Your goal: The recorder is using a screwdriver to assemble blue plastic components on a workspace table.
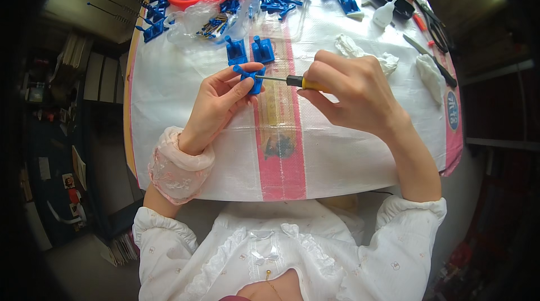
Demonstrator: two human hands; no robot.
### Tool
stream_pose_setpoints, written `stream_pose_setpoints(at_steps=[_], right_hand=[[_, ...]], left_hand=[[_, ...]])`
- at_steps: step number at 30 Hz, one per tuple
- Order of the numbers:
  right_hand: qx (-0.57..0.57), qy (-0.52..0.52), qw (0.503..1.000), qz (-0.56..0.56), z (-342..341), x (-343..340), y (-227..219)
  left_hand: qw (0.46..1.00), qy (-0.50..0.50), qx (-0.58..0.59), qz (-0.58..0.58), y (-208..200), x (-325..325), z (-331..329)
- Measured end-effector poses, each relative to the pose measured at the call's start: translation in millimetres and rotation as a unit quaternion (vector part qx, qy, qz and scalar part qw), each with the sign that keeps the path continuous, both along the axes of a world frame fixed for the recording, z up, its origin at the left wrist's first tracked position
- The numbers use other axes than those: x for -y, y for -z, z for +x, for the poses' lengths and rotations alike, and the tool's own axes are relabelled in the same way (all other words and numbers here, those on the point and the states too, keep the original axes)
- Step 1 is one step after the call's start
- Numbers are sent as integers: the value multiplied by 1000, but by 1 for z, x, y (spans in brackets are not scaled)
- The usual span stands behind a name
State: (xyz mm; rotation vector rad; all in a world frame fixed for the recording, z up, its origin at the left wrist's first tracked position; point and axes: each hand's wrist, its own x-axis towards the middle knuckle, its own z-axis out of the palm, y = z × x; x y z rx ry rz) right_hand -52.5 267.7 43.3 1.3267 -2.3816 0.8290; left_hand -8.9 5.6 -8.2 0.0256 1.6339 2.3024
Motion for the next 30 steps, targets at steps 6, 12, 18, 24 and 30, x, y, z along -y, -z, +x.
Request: stream_pose_setpoints(at_steps=[6, 12, 18, 24, 30], right_hand=[[41, -2, 999, -21, -2, -3, 4], [105, -4, 993, -51, -8, -2, 9], [348, 34, 928, -128, -7, 0, 17], [614, 86, 778, -98, -11, -3, 2], [487, 45, 867, -95, -7, 4, 8]], left_hand=[[1000, 9, -17, -18, 1, 0, 0], [999, 6, -20, -29, -3, -1, 1], [996, -10, -70, -57, -3, -1, 0], [992, -22, -89, -88, -3, -3, 1], [994, -28, -73, -71, -5, -2, 1]])
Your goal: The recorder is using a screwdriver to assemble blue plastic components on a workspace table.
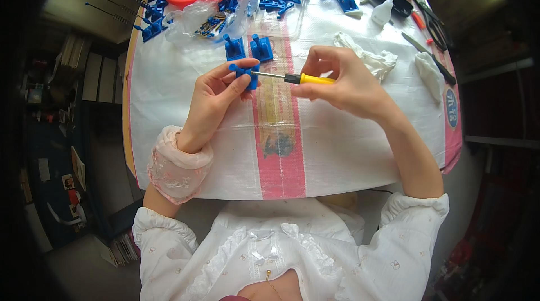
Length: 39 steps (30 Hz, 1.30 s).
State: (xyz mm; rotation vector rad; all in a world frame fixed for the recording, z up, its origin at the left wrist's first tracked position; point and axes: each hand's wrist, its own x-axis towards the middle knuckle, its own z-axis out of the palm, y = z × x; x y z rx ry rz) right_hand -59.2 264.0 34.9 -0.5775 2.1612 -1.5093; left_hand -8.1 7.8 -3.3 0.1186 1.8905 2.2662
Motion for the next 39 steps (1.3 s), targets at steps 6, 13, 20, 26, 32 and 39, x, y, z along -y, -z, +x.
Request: stream_pose_setpoints(at_steps=[6, 13, 20, 26, 32, 39], right_hand=[[-156, 41, 987, 16, 9, 5, 3], [-390, -3, 915, 104, 6, 2, 6], [-424, 23, 902, 74, 1, 2, 14], [-386, 19, 918, 89, 3, 1, 13], [-355, 16, 929, 109, 4, 2, 11], [-377, 9, 916, 134, 3, 1, 13]], left_hand=[[1000, -3, 8, 20, 4, 3, -3], [1000, -9, 11, 14, 4, 3, -3], [1000, -4, 15, 24, 4, 2, -3], [1000, -7, 9, 6, 4, 3, -2], [1000, -4, 3, 12, 3, 2, -3], [1000, -10, 1, 5, 4, 2, -3]])
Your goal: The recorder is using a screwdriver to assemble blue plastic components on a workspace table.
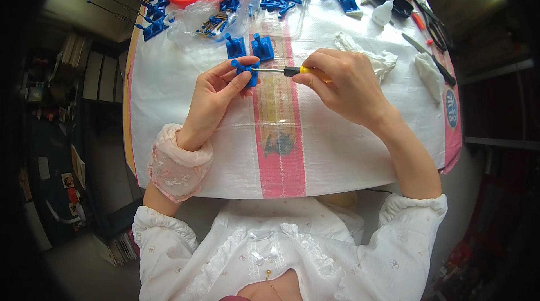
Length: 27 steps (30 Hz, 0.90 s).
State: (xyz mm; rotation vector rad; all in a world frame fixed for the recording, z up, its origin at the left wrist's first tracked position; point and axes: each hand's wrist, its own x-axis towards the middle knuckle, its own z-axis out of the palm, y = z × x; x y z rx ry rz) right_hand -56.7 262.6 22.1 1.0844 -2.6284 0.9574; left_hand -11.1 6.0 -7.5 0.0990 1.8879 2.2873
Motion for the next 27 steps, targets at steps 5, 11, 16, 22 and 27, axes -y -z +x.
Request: stream_pose_setpoints(at_steps=[5, 11, 16, 22, 27], right_hand=[[-18, 0, 1000, 3, 0, 0, 2], [-29, -10, 999, 15, 0, -1, -1], [83, -8, 996, 8, 1, 0, -7], [134, -4, 989, -66, 0, 4, -8], [105, -30, 991, -73, 0, 2, -12]], left_hand=[[1000, 1, 6, 5, 2, 1, -1], [1000, 8, 11, 4, 1, 2, 0], [1000, 7, 7, 7, 0, 2, 0], [1000, 8, 6, 12, -3, 0, 1], [1000, 4, 10, 6, -2, 0, 0]])
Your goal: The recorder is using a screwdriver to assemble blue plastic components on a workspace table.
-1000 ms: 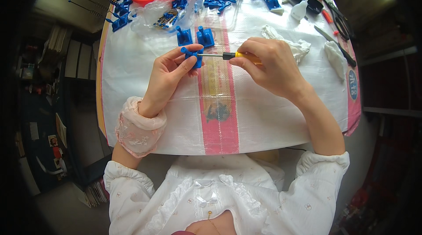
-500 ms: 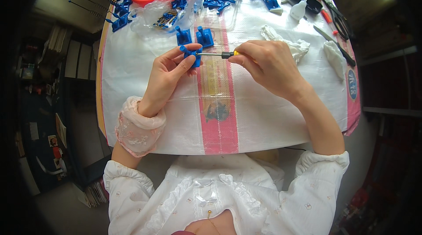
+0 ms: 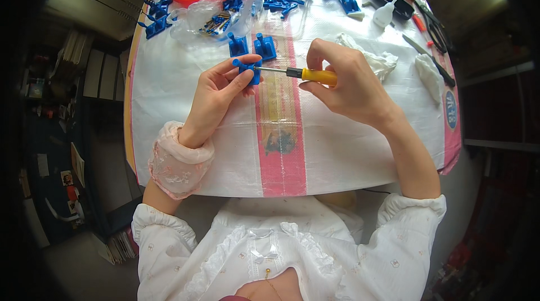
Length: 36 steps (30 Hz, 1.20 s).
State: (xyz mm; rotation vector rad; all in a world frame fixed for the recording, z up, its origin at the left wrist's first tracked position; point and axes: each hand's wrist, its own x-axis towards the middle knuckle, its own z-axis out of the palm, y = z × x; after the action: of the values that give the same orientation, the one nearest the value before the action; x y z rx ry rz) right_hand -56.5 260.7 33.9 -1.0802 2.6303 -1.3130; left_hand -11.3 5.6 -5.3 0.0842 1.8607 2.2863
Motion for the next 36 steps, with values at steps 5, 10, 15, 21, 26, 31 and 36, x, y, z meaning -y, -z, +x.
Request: stream_pose_setpoints(at_steps=[5, 10, 15, 21, 26, 31, 36], right_hand=[[-15, 0, 1000, 6, -2, -4, 4], [-52, -6, 999, 13, -1, -4, 2], [-92, 7, 995, 36, -2, -5, 5], [-115, 19, 992, 55, 1, -3, 7], [-94, 42, 992, 76, -2, -5, 7], [-65, 12, 997, 28, 3, 0, 4], [-97, -2, 995, 19, 2, 0, 5]], left_hand=[[1000, 4, -8, 3, 0, 0, 1], [1000, 7, -2, -7, -1, -1, 2], [1000, 6, -1, -5, -1, -2, 1], [1000, 5, -11, -6, 3, 2, -1], [999, 33, -3, -35, -4, -2, 3], [1000, 10, -3, -11, -2, -2, 2], [1000, 16, 4, 2, -1, -1, 1]])
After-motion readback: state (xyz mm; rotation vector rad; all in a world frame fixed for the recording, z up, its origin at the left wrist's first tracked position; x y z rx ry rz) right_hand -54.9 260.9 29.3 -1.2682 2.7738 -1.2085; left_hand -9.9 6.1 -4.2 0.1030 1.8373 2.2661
